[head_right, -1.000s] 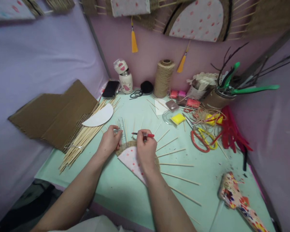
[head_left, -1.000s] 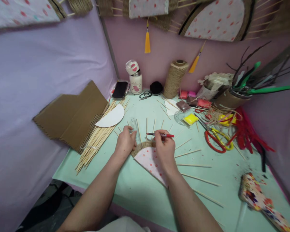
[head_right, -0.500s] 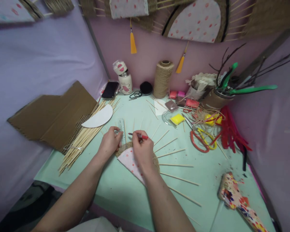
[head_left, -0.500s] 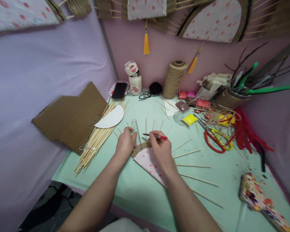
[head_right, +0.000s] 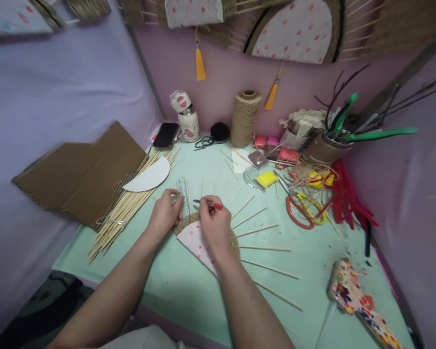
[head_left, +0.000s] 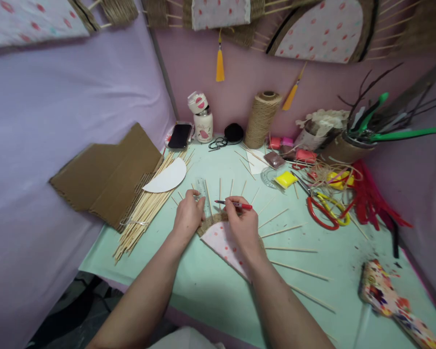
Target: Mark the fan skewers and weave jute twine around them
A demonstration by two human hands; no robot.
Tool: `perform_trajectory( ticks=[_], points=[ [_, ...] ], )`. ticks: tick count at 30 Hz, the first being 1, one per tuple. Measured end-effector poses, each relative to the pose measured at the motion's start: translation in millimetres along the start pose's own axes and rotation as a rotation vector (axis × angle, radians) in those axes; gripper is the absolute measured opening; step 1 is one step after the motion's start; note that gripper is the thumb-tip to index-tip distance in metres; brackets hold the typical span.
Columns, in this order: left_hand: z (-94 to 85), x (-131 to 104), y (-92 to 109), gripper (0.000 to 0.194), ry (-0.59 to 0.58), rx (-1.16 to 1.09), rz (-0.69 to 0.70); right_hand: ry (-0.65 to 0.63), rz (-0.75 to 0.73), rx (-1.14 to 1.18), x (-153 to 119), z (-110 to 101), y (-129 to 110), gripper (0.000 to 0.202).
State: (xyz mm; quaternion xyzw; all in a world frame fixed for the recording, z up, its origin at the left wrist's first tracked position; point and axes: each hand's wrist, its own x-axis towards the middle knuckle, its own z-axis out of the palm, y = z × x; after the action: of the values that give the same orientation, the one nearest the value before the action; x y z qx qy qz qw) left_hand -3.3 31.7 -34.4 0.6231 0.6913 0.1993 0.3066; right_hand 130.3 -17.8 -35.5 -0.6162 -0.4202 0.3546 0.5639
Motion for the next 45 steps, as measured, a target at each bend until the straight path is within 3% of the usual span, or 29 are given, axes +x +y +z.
perform_trajectory(
  ticks=[45],
  points=[
    [1.8,2,-1,0.031,-0.010,0.039,-0.013,-0.079,0.003,-0.054,-1,3,12,0.025]
  ],
)
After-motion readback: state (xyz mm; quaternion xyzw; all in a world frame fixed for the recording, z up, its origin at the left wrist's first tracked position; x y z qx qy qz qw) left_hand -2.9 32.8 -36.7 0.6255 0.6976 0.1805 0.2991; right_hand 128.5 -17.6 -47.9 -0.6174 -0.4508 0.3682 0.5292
